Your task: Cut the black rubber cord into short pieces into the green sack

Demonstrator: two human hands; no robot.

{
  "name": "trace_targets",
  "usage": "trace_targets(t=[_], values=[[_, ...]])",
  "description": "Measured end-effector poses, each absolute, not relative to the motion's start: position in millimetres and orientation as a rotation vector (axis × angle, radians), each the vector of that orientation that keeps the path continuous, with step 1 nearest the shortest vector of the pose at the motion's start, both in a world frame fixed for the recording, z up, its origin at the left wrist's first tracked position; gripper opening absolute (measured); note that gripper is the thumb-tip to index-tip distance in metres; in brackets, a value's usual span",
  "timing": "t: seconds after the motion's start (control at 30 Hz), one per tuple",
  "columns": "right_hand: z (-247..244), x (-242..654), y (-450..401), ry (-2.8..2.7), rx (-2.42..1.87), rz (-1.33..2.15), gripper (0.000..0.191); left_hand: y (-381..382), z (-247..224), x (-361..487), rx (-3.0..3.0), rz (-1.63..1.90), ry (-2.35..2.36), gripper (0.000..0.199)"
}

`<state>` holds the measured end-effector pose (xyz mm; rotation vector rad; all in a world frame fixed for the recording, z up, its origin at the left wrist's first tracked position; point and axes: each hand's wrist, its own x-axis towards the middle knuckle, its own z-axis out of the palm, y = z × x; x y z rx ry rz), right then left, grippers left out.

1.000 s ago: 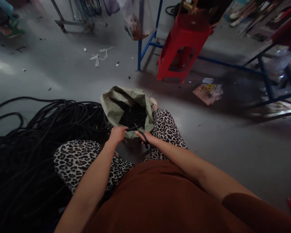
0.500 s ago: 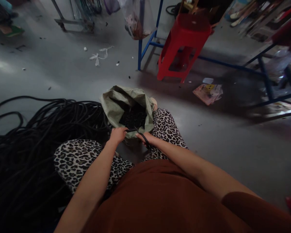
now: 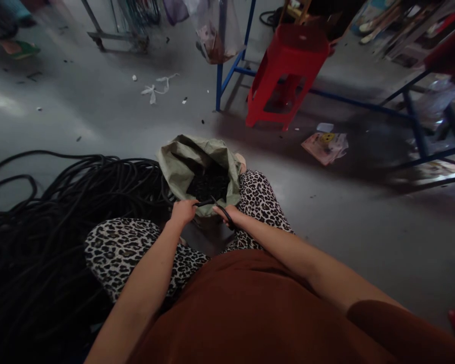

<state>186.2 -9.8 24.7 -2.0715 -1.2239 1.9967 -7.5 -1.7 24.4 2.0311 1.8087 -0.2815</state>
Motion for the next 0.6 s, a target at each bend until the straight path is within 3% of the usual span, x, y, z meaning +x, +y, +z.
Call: trace_targets(t=[0.33,0.6], values=[[11,185,-10,-1.315,-2.004,2.182,0.063,-1,29,-5,2.02,-0.137,1.877,0.036],[11,186,-11,-1.424,-1.937,2.164,0.064,-2,27,-3,2.051,-0.096,1.848,0.036]])
